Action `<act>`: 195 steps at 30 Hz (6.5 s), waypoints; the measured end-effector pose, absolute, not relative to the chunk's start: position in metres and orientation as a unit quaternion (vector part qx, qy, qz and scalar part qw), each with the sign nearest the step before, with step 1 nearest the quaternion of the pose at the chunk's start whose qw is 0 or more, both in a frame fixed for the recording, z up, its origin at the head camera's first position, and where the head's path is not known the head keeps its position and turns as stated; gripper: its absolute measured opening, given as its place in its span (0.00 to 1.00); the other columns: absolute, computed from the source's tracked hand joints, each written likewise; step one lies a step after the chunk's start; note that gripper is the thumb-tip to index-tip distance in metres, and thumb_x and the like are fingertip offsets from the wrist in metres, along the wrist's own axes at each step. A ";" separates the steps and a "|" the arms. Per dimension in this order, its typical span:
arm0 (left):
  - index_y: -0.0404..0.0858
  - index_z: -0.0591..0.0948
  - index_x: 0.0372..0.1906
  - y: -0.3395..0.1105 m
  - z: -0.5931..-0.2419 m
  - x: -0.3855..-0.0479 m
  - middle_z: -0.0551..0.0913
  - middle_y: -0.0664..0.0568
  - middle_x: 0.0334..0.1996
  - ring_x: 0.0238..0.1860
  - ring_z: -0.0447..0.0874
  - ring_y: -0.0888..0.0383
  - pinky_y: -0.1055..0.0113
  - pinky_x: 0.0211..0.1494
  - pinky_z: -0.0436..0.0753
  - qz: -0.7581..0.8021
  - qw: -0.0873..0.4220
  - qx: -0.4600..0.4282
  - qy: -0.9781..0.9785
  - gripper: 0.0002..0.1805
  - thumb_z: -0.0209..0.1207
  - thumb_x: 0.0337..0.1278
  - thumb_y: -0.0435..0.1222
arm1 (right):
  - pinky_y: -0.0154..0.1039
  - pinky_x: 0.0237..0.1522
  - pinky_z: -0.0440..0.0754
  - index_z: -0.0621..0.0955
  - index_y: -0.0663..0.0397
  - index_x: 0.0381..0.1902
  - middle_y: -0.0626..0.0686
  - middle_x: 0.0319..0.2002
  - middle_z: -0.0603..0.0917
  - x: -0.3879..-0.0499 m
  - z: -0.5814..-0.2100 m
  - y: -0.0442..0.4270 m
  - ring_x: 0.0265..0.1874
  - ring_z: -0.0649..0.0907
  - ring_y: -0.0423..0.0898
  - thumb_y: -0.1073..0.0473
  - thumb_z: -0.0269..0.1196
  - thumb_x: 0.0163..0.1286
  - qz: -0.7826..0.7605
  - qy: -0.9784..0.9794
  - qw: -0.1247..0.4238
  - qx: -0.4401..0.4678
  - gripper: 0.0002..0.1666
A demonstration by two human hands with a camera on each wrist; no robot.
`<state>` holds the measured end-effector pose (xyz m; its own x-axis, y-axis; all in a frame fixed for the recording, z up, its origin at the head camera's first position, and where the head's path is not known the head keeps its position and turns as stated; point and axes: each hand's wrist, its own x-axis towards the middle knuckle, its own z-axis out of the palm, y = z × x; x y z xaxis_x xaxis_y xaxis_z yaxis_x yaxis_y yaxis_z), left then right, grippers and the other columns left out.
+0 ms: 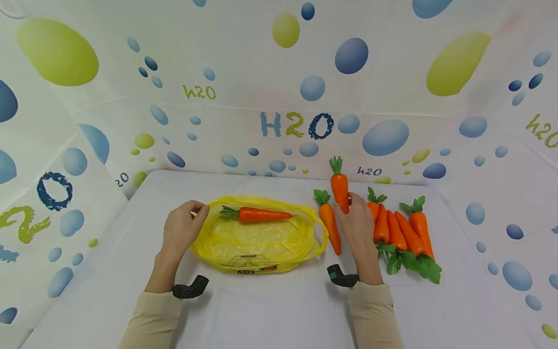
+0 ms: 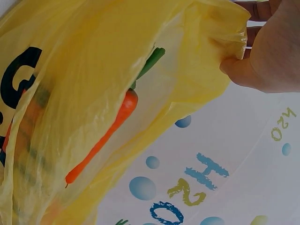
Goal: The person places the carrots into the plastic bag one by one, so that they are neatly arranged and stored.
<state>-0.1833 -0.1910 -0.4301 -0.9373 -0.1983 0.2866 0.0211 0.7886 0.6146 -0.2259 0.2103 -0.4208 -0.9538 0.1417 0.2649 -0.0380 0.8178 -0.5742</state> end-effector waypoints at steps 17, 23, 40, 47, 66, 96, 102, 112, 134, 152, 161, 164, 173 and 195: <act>0.35 0.85 0.46 -0.190 -0.429 -0.183 0.88 0.42 0.42 0.36 0.84 0.46 0.53 0.39 0.83 -0.322 0.168 0.048 -0.931 0.16 0.54 0.70 0.43 | 0.57 0.50 0.83 0.73 0.64 0.66 0.66 0.56 0.81 -0.219 -0.409 0.194 0.44 0.79 0.60 0.53 0.62 0.72 0.282 -0.940 0.193 0.023 0.31; 0.35 0.84 0.47 -0.190 -0.429 -0.183 0.87 0.41 0.43 0.36 0.84 0.46 0.53 0.39 0.83 -0.324 0.164 0.048 -0.930 0.16 0.55 0.70 0.43 | 0.55 0.47 0.84 0.73 0.62 0.66 0.64 0.57 0.81 -0.217 -0.407 0.189 0.41 0.79 0.57 0.51 0.61 0.72 0.270 -0.942 0.196 0.034 0.31; 0.36 0.84 0.47 -0.190 -0.429 -0.183 0.87 0.42 0.42 0.36 0.84 0.46 0.54 0.38 0.82 -0.326 0.162 0.048 -0.930 0.17 0.54 0.70 0.44 | 0.53 0.41 0.85 0.77 0.61 0.62 0.63 0.50 0.84 -0.210 -0.403 0.168 0.41 0.80 0.57 0.53 0.66 0.69 0.246 -0.925 0.263 0.122 0.28; 0.35 0.84 0.47 -0.191 -0.428 -0.184 0.87 0.41 0.43 0.37 0.83 0.46 0.52 0.40 0.82 -0.326 0.158 0.049 -0.931 0.17 0.54 0.71 0.44 | 0.54 0.44 0.85 0.77 0.61 0.62 0.62 0.51 0.84 -0.207 -0.404 0.159 0.43 0.80 0.57 0.54 0.67 0.68 0.245 -0.922 0.261 0.145 0.28; 0.35 0.84 0.46 -0.191 -0.428 -0.183 0.87 0.42 0.42 0.33 0.81 0.47 0.56 0.36 0.80 -0.323 0.166 0.046 -0.931 0.17 0.53 0.69 0.43 | 0.47 0.46 0.87 0.80 0.59 0.57 0.57 0.51 0.86 -0.203 -0.418 0.127 0.43 0.82 0.54 0.60 0.72 0.62 0.215 -0.897 0.297 0.246 0.26; 0.36 0.85 0.46 -0.192 -0.428 -0.183 0.87 0.43 0.41 0.33 0.81 0.49 0.61 0.35 0.79 -0.330 0.159 0.049 -0.929 0.17 0.53 0.70 0.44 | 0.45 0.53 0.81 0.80 0.55 0.57 0.53 0.51 0.86 -0.191 -0.452 0.085 0.48 0.81 0.51 0.57 0.74 0.61 0.129 -0.917 0.214 0.312 0.27; 0.36 0.85 0.46 -0.192 -0.428 -0.184 0.88 0.43 0.42 0.35 0.83 0.48 0.57 0.38 0.81 -0.330 0.162 0.046 -0.929 0.18 0.52 0.70 0.45 | 0.44 0.53 0.80 0.80 0.54 0.59 0.53 0.53 0.85 -0.190 -0.459 0.080 0.47 0.79 0.51 0.57 0.72 0.63 0.133 -0.925 0.182 0.306 0.27; 0.36 0.85 0.46 -0.191 -0.428 -0.184 0.88 0.43 0.42 0.37 0.84 0.48 0.55 0.39 0.82 -0.331 0.160 0.050 -0.929 0.18 0.52 0.70 0.45 | 0.42 0.53 0.80 0.80 0.51 0.59 0.49 0.53 0.85 -0.190 -0.471 0.075 0.47 0.79 0.48 0.56 0.70 0.65 0.121 -0.926 0.173 0.314 0.25; 0.36 0.85 0.46 -0.191 -0.430 -0.184 0.88 0.43 0.42 0.35 0.83 0.48 0.57 0.37 0.81 -0.327 0.163 0.049 -0.929 0.17 0.54 0.69 0.44 | 0.43 0.53 0.82 0.81 0.55 0.57 0.52 0.50 0.86 -0.194 -0.485 0.072 0.47 0.81 0.50 0.54 0.67 0.68 0.122 -0.926 0.191 0.302 0.22; 0.36 0.85 0.47 -0.190 -0.429 -0.184 0.88 0.42 0.42 0.37 0.83 0.47 0.54 0.41 0.83 -0.326 0.160 0.048 -0.930 0.18 0.53 0.70 0.45 | 0.42 0.49 0.83 0.81 0.51 0.39 0.53 0.48 0.84 -0.195 -0.486 0.073 0.45 0.80 0.50 0.61 0.62 0.72 0.174 -0.914 0.185 0.317 0.02; 0.35 0.84 0.48 -0.191 -0.430 -0.183 0.87 0.42 0.43 0.36 0.83 0.48 0.55 0.40 0.81 -0.327 0.153 0.048 -0.931 0.19 0.53 0.71 0.45 | 0.45 0.54 0.83 0.83 0.51 0.41 0.55 0.54 0.83 -0.195 -0.486 0.073 0.51 0.81 0.52 0.60 0.62 0.72 0.185 -0.917 0.168 0.310 0.03; 0.35 0.84 0.49 -0.192 -0.430 -0.184 0.87 0.42 0.43 0.36 0.82 0.48 0.56 0.39 0.81 -0.327 0.153 0.047 -0.931 0.18 0.53 0.71 0.45 | 0.46 0.55 0.83 0.83 0.51 0.41 0.56 0.55 0.83 -0.194 -0.485 0.073 0.52 0.81 0.53 0.60 0.62 0.72 0.188 -0.917 0.166 0.309 0.04; 0.35 0.84 0.49 -0.191 -0.429 -0.184 0.87 0.42 0.43 0.36 0.83 0.48 0.56 0.39 0.82 -0.327 0.151 0.048 -0.932 0.18 0.53 0.71 0.44 | 0.47 0.57 0.82 0.84 0.51 0.40 0.57 0.56 0.82 -0.194 -0.484 0.073 0.55 0.82 0.54 0.60 0.63 0.72 0.195 -0.919 0.162 0.303 0.03; 0.35 0.84 0.48 -0.190 -0.428 -0.183 0.87 0.42 0.43 0.36 0.83 0.48 0.56 0.39 0.82 -0.329 0.158 0.045 -0.930 0.18 0.53 0.70 0.44 | 0.44 0.55 0.84 0.84 0.53 0.44 0.55 0.55 0.80 -0.192 -0.459 0.081 0.55 0.81 0.51 0.60 0.65 0.70 0.211 -0.926 0.153 0.272 0.07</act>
<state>-0.1828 -0.1900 -0.4285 -0.9459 -0.1877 0.2645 0.0205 0.7793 0.6263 -0.1915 0.0808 -0.4591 -0.8053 -0.4389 0.3986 -0.5682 0.7632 -0.3075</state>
